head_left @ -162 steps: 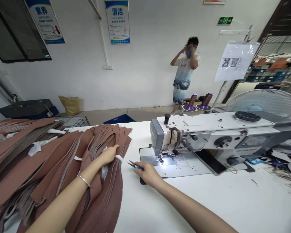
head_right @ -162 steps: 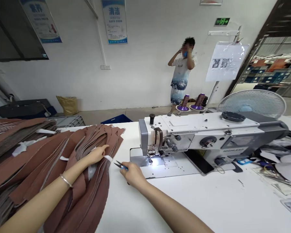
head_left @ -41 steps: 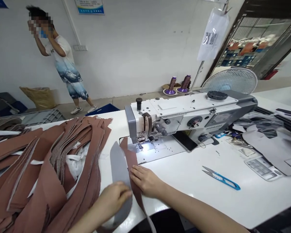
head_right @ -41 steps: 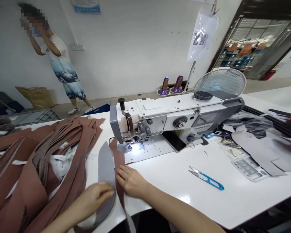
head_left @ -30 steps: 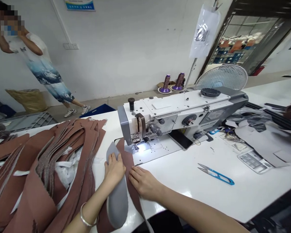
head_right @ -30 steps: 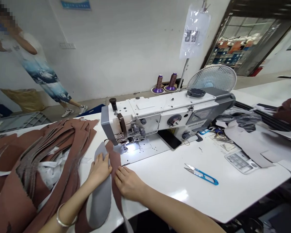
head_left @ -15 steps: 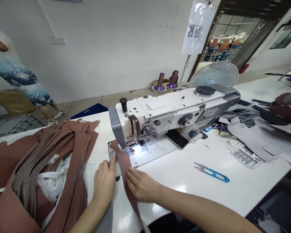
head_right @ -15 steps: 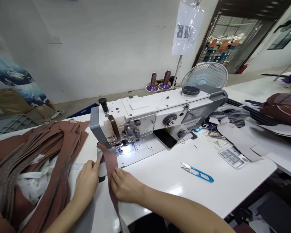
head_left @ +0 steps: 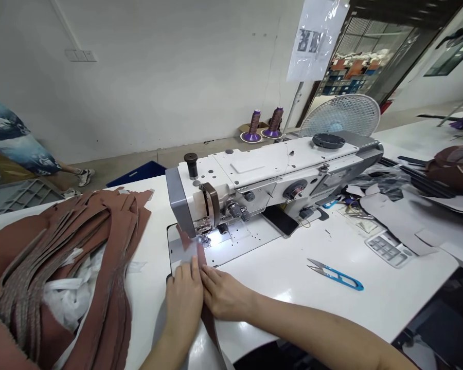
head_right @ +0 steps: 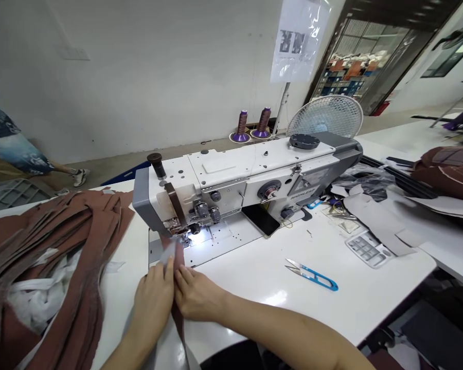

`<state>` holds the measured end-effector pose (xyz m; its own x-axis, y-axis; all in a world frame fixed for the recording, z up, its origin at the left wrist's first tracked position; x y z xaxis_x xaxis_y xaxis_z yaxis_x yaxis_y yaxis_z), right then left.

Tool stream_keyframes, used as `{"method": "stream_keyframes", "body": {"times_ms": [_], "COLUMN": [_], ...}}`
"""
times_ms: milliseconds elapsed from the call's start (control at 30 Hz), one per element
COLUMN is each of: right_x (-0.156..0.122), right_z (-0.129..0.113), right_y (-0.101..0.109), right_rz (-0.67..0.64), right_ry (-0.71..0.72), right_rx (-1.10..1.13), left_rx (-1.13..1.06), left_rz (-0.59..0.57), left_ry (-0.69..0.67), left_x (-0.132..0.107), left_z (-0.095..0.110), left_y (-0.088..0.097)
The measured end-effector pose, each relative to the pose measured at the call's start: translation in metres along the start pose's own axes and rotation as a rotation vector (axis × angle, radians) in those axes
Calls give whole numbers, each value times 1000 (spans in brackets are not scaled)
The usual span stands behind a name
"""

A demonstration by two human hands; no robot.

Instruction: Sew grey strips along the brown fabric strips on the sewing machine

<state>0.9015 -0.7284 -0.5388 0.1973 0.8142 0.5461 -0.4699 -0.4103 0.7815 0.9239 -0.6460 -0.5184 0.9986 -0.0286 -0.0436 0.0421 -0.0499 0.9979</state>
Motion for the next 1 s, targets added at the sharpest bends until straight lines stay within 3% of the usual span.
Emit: {"method": "stream_keyframes", "body": {"times_ms": [67, 200, 333, 433, 1000], "right_x": [0, -1, -3, -4, -6], "right_z": [4, 6, 8, 9, 25], "right_y": [1, 2, 3, 1, 3], "right_rz": [0, -8, 19, 26, 144], "right_ry": [-14, -11, -58, -90, -229], "right_rx": [-3, -19, 46, 98, 108], "left_rx": [-7, -53, -237, -350, -334], "left_rz": [-24, -133, -303, -361, -358], "left_ry": [-8, 39, 32, 41, -3], "left_x": [-2, 6, 22, 31, 50], "left_z": [9, 9, 7, 8, 25], "left_y": [-7, -16, -24, -26, -29]}}
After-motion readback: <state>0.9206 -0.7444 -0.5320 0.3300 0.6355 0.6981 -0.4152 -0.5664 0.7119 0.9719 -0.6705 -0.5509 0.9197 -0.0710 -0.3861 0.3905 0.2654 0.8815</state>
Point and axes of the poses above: each hand's wrist, its own x-axis towards the middle knuckle, its own y-axis out of the back of the hand, z = x × y, the point moved 7 cm from there along x, towards the middle knuckle, and after that the axes turned 6 degrees about -x, right-handed, at the moved point
